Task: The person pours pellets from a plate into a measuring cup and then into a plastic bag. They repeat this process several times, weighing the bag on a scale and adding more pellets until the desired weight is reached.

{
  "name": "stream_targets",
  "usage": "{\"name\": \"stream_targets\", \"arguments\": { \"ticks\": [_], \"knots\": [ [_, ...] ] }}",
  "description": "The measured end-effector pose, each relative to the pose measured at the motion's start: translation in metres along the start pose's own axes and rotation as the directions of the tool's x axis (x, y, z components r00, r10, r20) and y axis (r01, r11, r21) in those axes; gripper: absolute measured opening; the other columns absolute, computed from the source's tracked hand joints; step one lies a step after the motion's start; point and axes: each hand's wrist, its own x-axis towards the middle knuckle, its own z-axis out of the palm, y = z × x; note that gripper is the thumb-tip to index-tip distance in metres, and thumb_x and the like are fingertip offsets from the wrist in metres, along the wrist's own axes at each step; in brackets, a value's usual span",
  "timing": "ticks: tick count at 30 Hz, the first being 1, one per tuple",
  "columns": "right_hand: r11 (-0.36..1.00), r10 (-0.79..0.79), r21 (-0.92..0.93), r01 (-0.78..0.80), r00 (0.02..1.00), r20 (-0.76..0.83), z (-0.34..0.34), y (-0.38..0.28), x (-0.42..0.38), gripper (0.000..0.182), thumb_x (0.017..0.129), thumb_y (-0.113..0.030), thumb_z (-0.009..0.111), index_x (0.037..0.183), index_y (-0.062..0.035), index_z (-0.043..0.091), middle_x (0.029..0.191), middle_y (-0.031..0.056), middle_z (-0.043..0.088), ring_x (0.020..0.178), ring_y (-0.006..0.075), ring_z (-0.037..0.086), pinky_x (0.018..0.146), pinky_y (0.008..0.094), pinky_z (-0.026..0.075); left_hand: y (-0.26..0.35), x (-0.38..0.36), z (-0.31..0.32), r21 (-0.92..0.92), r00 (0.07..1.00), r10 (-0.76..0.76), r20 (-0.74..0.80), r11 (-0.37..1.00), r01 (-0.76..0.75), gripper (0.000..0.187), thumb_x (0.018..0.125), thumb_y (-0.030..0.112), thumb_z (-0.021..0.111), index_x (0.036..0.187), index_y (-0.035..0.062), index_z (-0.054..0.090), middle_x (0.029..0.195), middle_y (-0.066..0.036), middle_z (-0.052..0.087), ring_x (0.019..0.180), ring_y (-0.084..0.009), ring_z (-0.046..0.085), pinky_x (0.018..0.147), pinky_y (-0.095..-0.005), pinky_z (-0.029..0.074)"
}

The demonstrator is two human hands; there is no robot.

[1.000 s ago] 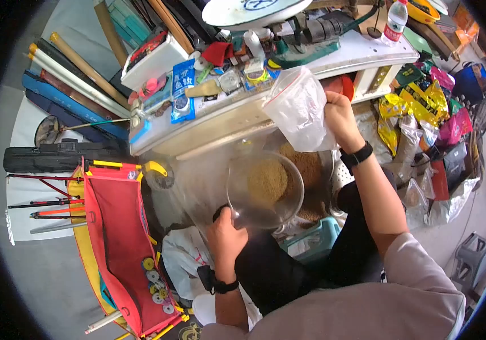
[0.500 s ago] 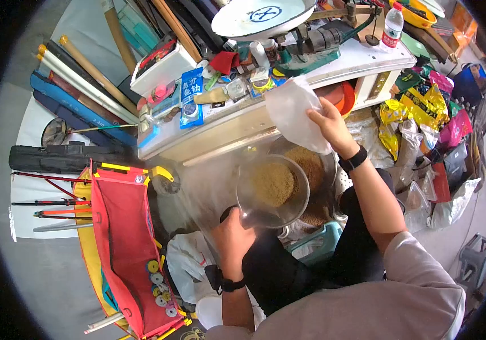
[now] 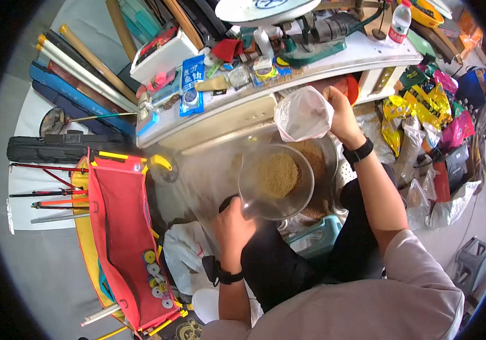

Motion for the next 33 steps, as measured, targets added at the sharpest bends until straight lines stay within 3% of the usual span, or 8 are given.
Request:
{"name": "stream_targets", "arguments": {
  "ticks": [6,14,17,19,25,27,31,33],
  "knots": [
    [0.956,-0.041,-0.289,0.053,0.998,0.046,-0.001,-0.017,0.000,0.005,0.072,-0.002,0.061,0.076,0.0004,0.060,0.071,0.0181,0.059,0.068,0.0280,0.060,0.065,0.0319,0.047,0.000,0.003,0.000,-0.027,0.999,-0.027,-0.026,0.999,0.027,0.020,0.062,0.005,0.063,0.079,0.0069,0.054,0.068,-0.012,0.062,0.066,-0.0344,0.062,0.058,-0.0417,0.045],
    [0.932,-0.185,-0.288,0.219,0.973,0.140,0.007,-0.010,-0.006,0.014,0.063,0.006,0.057,0.073,-0.0027,0.061,0.074,0.0132,0.061,0.076,0.0318,0.058,0.069,0.0345,0.046,0.002,0.001,-0.004,-0.039,0.999,0.011,0.038,0.999,-0.010,0.021,0.062,0.004,0.062,0.082,0.0059,0.055,0.065,-0.011,0.060,0.062,-0.0330,0.060,0.056,-0.0416,0.044],
    [0.760,-0.328,-0.538,0.366,0.929,0.168,0.008,-0.018,0.001,0.015,0.062,0.007,0.056,0.072,-0.0041,0.060,0.076,0.0133,0.058,0.079,0.0324,0.055,0.070,0.0368,0.044,0.001,0.001,-0.005,-0.026,0.999,-0.029,0.043,0.999,0.030,0.022,0.062,0.004,0.062,0.083,0.0059,0.056,0.066,-0.011,0.060,0.063,-0.0332,0.061,0.057,-0.0423,0.044],
    [0.771,-0.238,-0.602,0.207,0.971,0.028,0.010,-0.017,0.000,0.014,0.063,0.006,0.057,0.071,-0.0048,0.061,0.078,0.0136,0.054,0.079,0.0326,0.053,0.070,0.0371,0.043,-0.002,0.000,-0.004,-0.071,1.000,-0.017,0.000,0.997,0.017,0.022,0.062,0.004,0.062,0.084,0.0061,0.056,0.066,-0.012,0.061,0.065,-0.0345,0.061,0.058,-0.0433,0.044],
    [0.891,-0.045,-0.446,0.083,0.994,0.095,0.019,-0.014,-0.007,0.021,0.067,0.009,0.055,0.078,-0.0062,0.065,0.079,0.0157,0.056,0.071,0.0275,0.056,0.063,0.0348,0.044,0.004,0.003,-0.010,0.001,0.995,-0.010,0.100,1.000,0.010,0.023,0.063,0.005,0.062,0.085,0.0058,0.056,0.071,-0.014,0.063,0.070,-0.0366,0.062,0.059,-0.0443,0.046],
    [0.974,0.164,-0.191,-0.121,0.960,0.229,0.019,-0.002,-0.004,0.014,0.072,0.000,0.055,0.081,-0.0040,0.065,0.083,0.0162,0.060,0.071,0.0195,0.060,0.060,0.0321,0.045,0.005,0.002,-0.010,0.007,0.995,-0.017,0.095,1.000,0.016,0.023,0.063,0.005,0.063,0.085,0.0059,0.056,0.073,-0.014,0.064,0.070,-0.0367,0.062,0.060,-0.0446,0.046],
    [0.925,0.346,-0.289,-0.247,0.862,0.371,0.018,-0.026,-0.011,0.018,0.083,-0.016,0.054,0.088,-0.0018,0.064,0.087,0.0113,0.063,0.072,0.0146,0.060,0.058,0.0305,0.046,0.002,0.003,-0.009,-0.028,0.997,-0.015,0.078,0.999,0.017,0.024,0.062,0.005,0.063,0.084,0.0061,0.056,0.073,-0.014,0.064,0.070,-0.0368,0.062,0.060,-0.0448,0.046],
    [0.795,0.561,0.015,-0.606,0.745,0.360,0.024,-0.042,-0.017,0.040,0.090,-0.036,0.050,0.095,0.0008,0.062,0.086,0.0053,0.063,0.070,0.0140,0.058,0.058,0.0275,0.045,-0.001,0.004,-0.007,-0.061,0.995,0.010,0.104,0.998,-0.004,0.024,0.061,0.005,0.063,0.084,0.0062,0.056,0.072,-0.014,0.064,0.070,-0.0364,0.063,0.060,-0.0444,0.047]
  ]
}}
